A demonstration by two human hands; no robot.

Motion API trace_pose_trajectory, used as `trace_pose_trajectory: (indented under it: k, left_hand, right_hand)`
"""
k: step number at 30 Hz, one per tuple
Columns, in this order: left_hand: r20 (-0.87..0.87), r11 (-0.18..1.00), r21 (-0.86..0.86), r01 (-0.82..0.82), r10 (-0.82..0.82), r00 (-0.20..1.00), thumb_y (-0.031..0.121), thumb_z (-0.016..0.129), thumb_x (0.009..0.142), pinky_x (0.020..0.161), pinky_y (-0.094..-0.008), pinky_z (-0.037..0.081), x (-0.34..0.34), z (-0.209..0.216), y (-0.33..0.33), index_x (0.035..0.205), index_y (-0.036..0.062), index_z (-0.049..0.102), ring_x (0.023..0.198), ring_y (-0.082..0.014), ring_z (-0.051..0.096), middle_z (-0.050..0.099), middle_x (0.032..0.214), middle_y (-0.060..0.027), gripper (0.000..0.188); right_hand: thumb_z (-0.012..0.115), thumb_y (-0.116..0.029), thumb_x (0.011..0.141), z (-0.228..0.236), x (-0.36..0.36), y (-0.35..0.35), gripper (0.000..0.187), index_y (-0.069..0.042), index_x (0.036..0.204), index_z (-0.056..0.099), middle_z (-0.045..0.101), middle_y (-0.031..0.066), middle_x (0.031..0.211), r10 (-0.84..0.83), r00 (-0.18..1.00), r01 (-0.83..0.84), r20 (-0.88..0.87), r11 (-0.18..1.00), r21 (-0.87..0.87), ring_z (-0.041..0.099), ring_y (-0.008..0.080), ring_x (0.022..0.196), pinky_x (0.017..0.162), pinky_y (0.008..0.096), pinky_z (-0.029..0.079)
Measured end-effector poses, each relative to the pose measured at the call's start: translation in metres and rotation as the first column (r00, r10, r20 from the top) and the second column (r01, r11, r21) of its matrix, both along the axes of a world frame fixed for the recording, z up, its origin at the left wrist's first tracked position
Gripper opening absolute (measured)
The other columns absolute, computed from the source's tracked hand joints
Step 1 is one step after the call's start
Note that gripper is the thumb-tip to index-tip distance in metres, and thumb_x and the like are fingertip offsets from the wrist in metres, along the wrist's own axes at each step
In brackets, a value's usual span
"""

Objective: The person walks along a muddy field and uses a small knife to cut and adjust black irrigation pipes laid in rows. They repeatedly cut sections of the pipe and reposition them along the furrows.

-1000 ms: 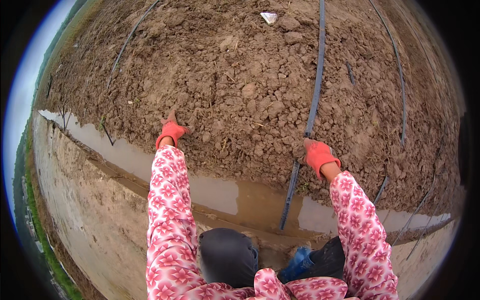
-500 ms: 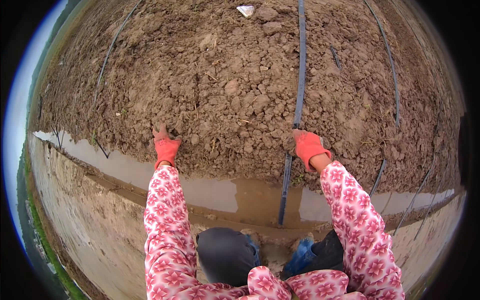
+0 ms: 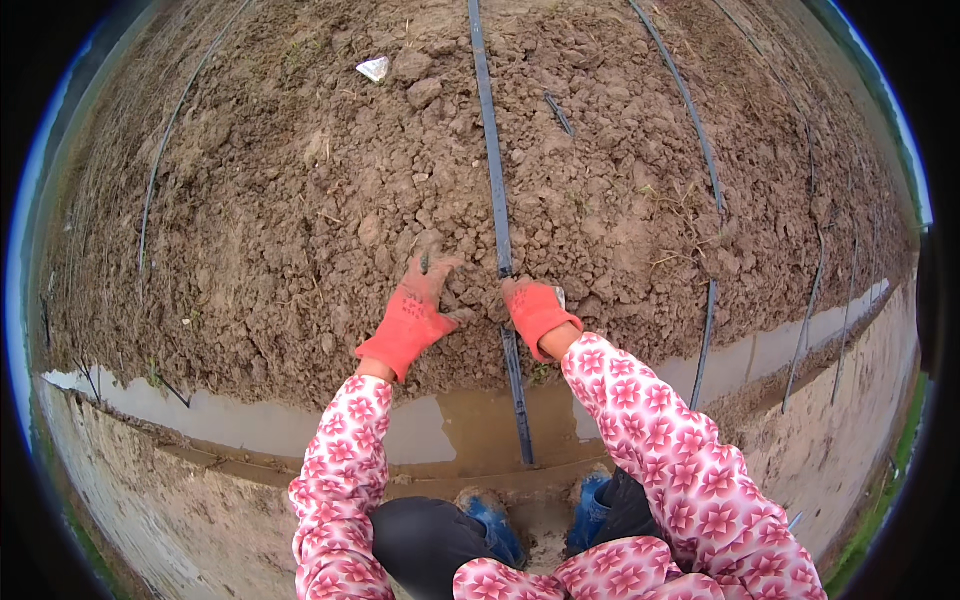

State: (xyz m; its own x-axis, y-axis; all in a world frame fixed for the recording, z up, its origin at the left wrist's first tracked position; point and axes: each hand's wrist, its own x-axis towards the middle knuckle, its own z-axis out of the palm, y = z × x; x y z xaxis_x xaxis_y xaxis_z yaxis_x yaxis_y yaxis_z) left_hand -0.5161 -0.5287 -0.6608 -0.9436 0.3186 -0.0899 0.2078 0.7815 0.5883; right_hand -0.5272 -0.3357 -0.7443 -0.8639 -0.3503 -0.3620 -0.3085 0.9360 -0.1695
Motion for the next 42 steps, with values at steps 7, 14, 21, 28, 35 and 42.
trace_pose_trajectory:
  k: [7, 14, 21, 28, 35, 42]
  left_hand:
    - [0.306, 0.949, -0.224, 0.220, -0.146, 0.941, 0.022, 0.073, 0.063, 0.096, -0.0425, 0.034, -0.026, -0.035, 0.062, 0.139, 0.0177, 0.007, 0.121, -0.0435, 0.031, 0.011, 0.140, -0.0259, 0.101]
    - [0.235, 0.841, -0.474, 0.260, -0.164, 0.958, 0.023, 0.070, 0.066, 0.099, -0.0490, 0.027, -0.020, -0.060, 0.084, 0.139, 0.0215, 0.006, 0.128, -0.0419, 0.016, 0.006, 0.142, -0.0223, 0.097]
    - [0.165, 0.795, -0.543, 0.270, -0.214, 0.963, 0.020, 0.063, 0.069, 0.102, -0.0507, 0.019, -0.020, -0.068, 0.099, 0.136, 0.0300, 0.017, 0.129, -0.0443, 0.009, 0.005, 0.142, -0.0208, 0.082]
    - [0.346, 0.815, -0.476, 0.331, -0.173, 0.922, 0.039, 0.079, 0.052, 0.102, -0.0546, 0.015, -0.021, -0.017, 0.118, 0.136, 0.0383, 0.012, 0.128, -0.0469, 0.004, 0.003, 0.143, -0.0177, 0.108]
    - [0.272, 0.847, -0.467, 0.255, -0.136, 0.953, 0.022, 0.074, 0.057, 0.104, -0.0503, 0.017, -0.029, -0.047, 0.107, 0.133, 0.0414, 0.020, 0.129, -0.0445, 0.004, 0.005, 0.144, -0.0129, 0.095]
    - [0.221, 0.848, -0.491, 0.198, -0.098, 0.970, 0.015, 0.065, 0.063, 0.103, -0.0486, 0.018, -0.025, -0.063, 0.109, 0.134, 0.0409, 0.022, 0.130, -0.0428, 0.006, 0.008, 0.143, -0.0126, 0.087]
  right_hand:
    - [0.052, -0.011, 0.076, -0.016, 0.011, 0.010, 0.014, -0.004, 0.081, 0.063, 0.063, 0.0146, 0.081, 0.092, 0.980, -0.084, -0.175, 0.995, 0.056, 0.062, 0.0264, 0.075, 0.059, 0.0347, 0.050]
    - [0.059, -0.017, 0.071, 0.011, -0.005, 0.032, 0.016, -0.005, 0.082, 0.064, 0.064, 0.0129, 0.081, 0.237, 0.966, -0.234, 0.099, 0.971, -0.050, 0.062, 0.0285, 0.078, 0.063, 0.0366, 0.050]
    - [0.066, -0.032, 0.067, 0.011, -0.011, 0.065, 0.044, 0.000, 0.096, 0.058, 0.057, 0.0187, 0.100, 0.181, 0.934, -0.070, 0.307, 0.937, -0.342, 0.054, 0.0326, 0.096, 0.079, 0.0385, 0.044]
    - [0.061, -0.031, 0.070, -0.001, 0.017, 0.064, 0.039, -0.004, 0.098, 0.056, 0.058, 0.0164, 0.098, 0.028, 0.972, 0.037, 0.235, 0.962, -0.269, 0.056, 0.0316, 0.094, 0.075, 0.0398, 0.046]
    - [0.059, -0.023, 0.071, -0.015, 0.011, 0.045, 0.023, -0.005, 0.086, 0.061, 0.062, 0.0150, 0.084, 0.058, 0.989, -0.028, 0.137, 0.977, -0.213, 0.061, 0.0319, 0.078, 0.066, 0.0400, 0.048]
    - [0.053, -0.033, 0.075, -0.025, -0.114, 0.086, 0.038, -0.001, 0.095, 0.060, 0.062, 0.0150, 0.088, 0.528, 0.798, -0.548, 0.290, 0.836, -0.015, 0.059, 0.0335, 0.081, 0.068, 0.0386, 0.047]
